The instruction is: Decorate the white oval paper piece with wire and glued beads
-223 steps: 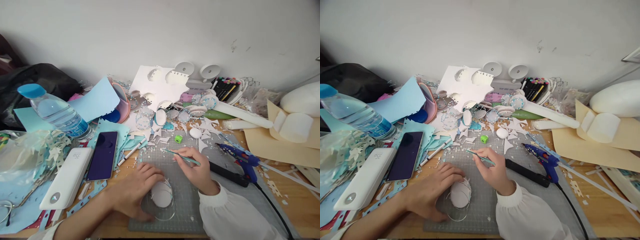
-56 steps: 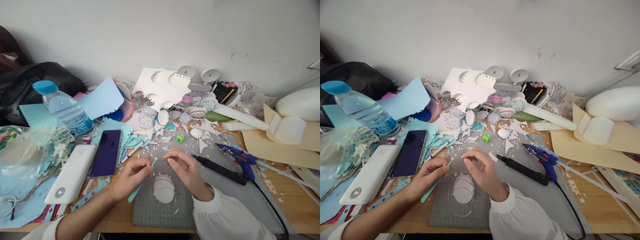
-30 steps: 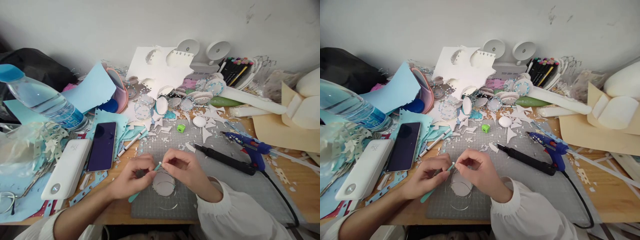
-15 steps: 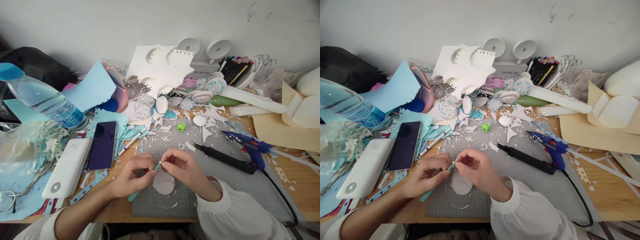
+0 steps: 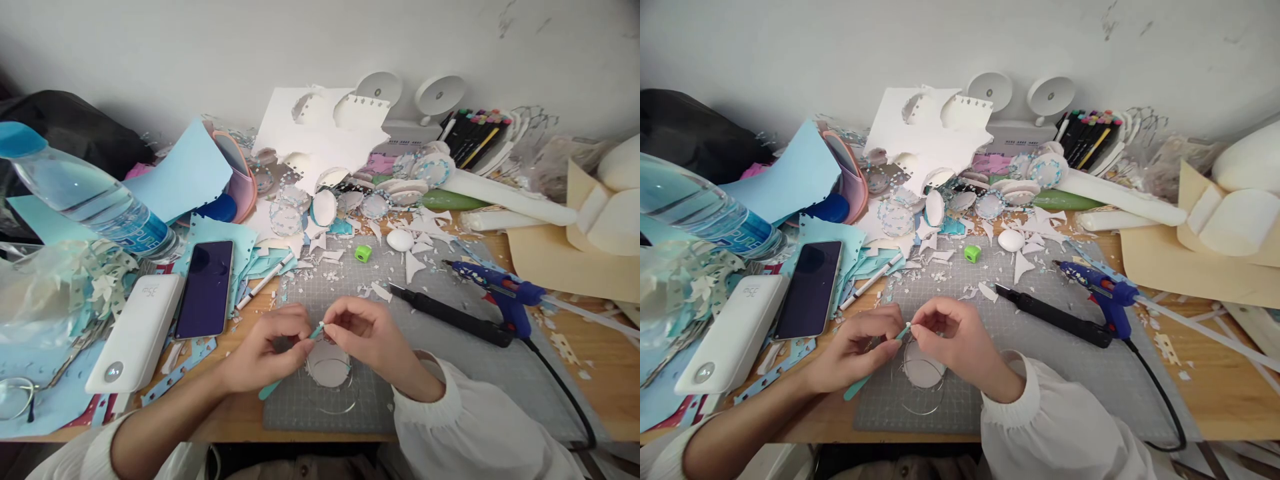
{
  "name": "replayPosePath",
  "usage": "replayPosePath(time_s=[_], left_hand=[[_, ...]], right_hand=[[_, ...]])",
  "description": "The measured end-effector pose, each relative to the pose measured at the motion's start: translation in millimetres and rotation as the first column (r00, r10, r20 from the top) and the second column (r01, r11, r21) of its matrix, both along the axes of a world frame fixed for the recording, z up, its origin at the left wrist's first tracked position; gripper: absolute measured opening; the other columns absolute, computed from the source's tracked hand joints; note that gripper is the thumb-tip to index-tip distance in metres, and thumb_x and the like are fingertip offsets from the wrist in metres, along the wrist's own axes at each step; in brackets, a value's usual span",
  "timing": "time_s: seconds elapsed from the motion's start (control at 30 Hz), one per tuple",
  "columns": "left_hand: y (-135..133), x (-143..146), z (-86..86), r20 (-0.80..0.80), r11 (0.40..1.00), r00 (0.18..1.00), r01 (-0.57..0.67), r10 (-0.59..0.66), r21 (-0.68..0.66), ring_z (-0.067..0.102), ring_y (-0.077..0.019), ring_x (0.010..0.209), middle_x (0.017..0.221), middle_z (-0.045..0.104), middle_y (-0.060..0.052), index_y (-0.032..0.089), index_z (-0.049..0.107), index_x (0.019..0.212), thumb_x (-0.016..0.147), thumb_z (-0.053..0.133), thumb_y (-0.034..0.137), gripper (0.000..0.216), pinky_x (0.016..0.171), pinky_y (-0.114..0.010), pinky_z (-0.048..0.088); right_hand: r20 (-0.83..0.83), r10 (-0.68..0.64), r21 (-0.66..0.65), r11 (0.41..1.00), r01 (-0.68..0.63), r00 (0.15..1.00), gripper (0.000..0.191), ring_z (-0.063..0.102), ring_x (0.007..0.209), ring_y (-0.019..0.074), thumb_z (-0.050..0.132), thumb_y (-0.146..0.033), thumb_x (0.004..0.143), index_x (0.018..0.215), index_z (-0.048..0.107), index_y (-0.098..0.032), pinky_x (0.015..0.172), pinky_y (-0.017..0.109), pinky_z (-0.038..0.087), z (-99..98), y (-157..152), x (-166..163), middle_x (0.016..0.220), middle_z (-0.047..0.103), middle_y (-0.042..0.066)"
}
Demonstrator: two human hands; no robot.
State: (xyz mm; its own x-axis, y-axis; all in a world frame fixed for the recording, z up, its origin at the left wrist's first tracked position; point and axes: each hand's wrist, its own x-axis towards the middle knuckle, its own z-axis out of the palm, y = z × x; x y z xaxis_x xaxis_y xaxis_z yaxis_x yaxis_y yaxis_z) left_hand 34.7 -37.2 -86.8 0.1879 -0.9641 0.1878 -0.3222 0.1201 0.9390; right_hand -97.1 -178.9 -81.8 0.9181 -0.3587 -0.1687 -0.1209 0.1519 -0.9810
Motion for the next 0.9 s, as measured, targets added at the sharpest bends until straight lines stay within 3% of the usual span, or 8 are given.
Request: replayPosePath(time_s=[0.63,0.9], left_hand=[[-0.1,-1.4,2.6,0.047,0.998,0.999,0.015,-0.018,0.06,0.044,-0.0144,0.067,0.064,0.046,0.0,0.019,0.039,0.063,0.095,0.046,0.03,0.034,0.063,-0.026,0.036],[0.4,-0.8,1.9,0.042,0.999,0.999,0.022,-0.023,0.033,0.042,-0.014,0.067,0.064,0.045,0.0,0.019,0.039,0.064,0.095,0.046,0.026,0.033,0.064,-0.026,0.035]], right_hand=[[-0.027,0.008,-0.005,1.0,-0.008,1.0,0.01,0.048,0.056,0.009,0.067,-0.024,0.072,0.068,0.059,-0.019,0.052,0.022,0.042,0.9,-2.3,0.5,0.06,0.054,-0.004],[-0.031,0.016,-0.007,1.0,-0.017,0.999,0.013,0.046,0.055,0.0086,0.068,-0.025,0.072,0.067,0.058,-0.019,0.052,0.022,0.04,0.5,-2.8,-0.9,0.06,0.052,-0.004]])
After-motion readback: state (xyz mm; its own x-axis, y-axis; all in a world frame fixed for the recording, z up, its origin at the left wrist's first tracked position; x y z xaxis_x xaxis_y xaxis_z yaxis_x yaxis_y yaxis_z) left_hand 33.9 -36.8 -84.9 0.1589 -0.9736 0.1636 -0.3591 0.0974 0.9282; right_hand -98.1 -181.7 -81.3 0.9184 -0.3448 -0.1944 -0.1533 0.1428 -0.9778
